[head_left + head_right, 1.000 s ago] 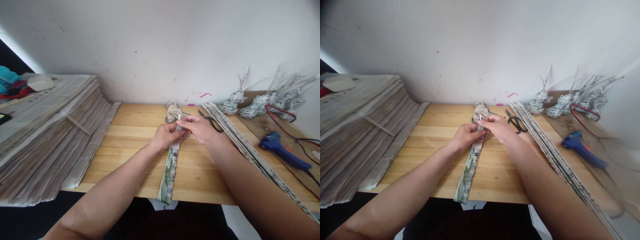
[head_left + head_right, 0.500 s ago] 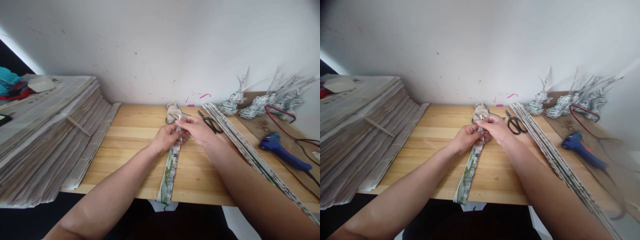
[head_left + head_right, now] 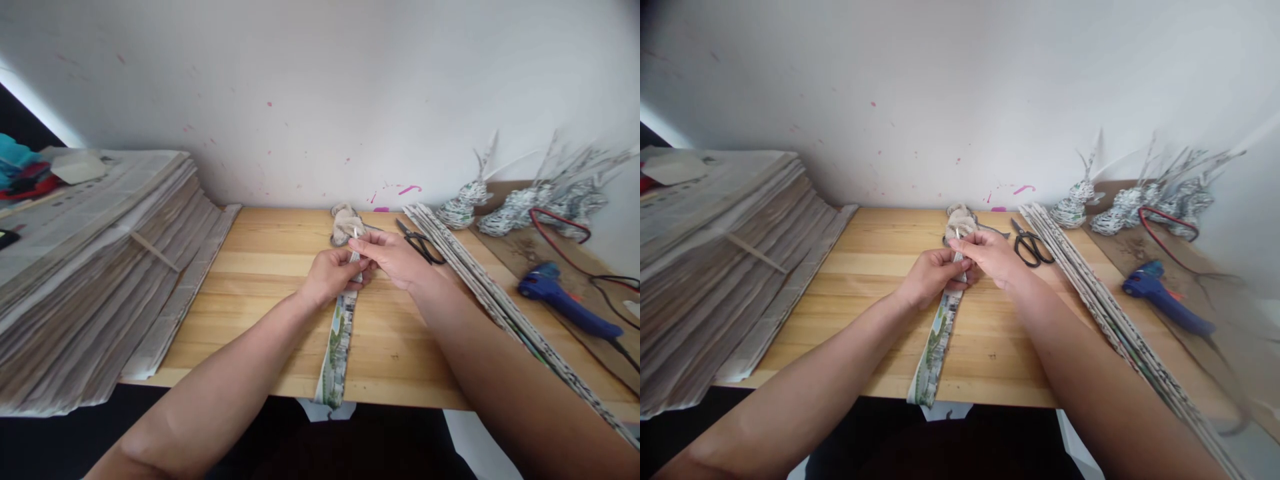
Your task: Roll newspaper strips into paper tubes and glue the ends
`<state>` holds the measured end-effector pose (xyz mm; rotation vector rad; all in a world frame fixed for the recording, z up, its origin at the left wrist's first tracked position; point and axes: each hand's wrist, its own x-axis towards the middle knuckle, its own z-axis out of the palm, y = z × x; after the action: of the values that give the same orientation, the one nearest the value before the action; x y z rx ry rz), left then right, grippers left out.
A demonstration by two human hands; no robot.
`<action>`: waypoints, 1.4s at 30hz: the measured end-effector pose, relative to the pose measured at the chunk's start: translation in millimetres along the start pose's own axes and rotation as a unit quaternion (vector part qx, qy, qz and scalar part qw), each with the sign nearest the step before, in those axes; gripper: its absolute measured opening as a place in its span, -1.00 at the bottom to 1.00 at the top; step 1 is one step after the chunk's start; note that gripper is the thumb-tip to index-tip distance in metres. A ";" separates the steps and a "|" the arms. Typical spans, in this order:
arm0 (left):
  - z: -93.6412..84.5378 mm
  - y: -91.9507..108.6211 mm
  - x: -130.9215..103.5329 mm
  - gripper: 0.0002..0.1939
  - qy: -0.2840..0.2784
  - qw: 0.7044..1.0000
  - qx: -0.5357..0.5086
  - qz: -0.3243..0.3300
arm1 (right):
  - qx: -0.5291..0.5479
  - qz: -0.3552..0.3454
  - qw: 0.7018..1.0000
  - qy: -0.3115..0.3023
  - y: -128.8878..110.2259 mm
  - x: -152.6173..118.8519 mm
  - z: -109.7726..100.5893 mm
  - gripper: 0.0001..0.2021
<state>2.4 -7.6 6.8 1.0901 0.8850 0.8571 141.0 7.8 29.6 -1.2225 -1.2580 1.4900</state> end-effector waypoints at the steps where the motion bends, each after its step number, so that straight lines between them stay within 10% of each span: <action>1: -0.4 0.1 0.0 -0.79 0.000 1.000 0.001 -0.002 | -0.011 -0.004 1.000 -0.016 -0.6 -0.1 -1.9 -0.68; 42: 0.1 9.5 -8.9 -0.77 -0.026 0.997 0.000 -0.072 | -0.015 -0.011 1.000 0.018 -2.6 1.1 -2.2 -0.67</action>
<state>-2.3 -13.4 17.4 1.0316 0.9077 0.7067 143.0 9.7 32.0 -1.2457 -1.2690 1.4319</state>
